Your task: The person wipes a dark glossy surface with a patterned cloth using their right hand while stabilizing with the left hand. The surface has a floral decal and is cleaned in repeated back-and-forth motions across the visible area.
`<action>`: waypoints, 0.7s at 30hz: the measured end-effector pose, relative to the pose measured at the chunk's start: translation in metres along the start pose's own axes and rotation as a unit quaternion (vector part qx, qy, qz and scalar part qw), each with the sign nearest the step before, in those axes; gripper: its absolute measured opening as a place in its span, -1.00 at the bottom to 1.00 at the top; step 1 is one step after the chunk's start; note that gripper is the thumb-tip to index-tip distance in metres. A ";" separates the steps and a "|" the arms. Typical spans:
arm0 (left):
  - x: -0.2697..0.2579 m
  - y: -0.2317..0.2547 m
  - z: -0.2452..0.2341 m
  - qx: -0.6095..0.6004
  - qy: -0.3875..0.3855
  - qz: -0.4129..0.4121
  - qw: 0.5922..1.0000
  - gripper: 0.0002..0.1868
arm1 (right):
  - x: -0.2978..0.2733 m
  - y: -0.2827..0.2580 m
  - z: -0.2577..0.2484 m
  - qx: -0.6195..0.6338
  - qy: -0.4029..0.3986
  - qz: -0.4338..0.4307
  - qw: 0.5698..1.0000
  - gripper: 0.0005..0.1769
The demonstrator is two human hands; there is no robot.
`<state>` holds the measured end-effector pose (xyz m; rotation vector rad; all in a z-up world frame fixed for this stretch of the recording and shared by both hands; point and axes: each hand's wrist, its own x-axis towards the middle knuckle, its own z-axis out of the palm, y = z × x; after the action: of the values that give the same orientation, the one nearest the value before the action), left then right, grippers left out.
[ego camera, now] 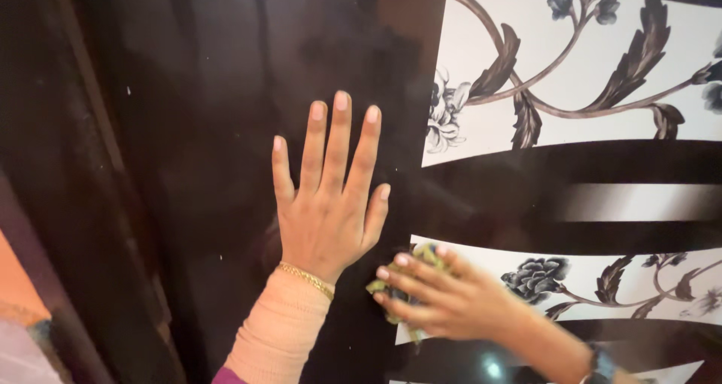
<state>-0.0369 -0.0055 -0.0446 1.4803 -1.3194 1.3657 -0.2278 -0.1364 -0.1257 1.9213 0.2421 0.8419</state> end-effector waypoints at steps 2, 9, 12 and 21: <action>0.001 0.001 -0.001 -0.002 0.002 -0.001 1.000 -0.25 | 0.008 0.039 -0.006 0.007 -0.003 -0.018 1.000 -0.36; -0.001 0.004 0.001 0.016 0.009 -0.010 1.000 -0.26 | 0.053 0.120 -0.042 0.129 0.083 0.314 0.937 -0.34; 0.000 0.004 -0.001 0.018 0.008 -0.009 1.000 -0.27 | 0.055 0.088 -0.023 0.079 0.075 0.241 0.964 -0.28; -0.002 0.004 -0.002 0.004 0.014 -0.009 1.000 -0.26 | 0.009 0.022 -0.003 0.036 0.008 -0.061 0.997 -0.56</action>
<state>-0.0408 -0.0042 -0.0469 1.4693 -1.2809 1.3779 -0.2269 -0.1408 -0.1018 1.9458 0.3998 0.7776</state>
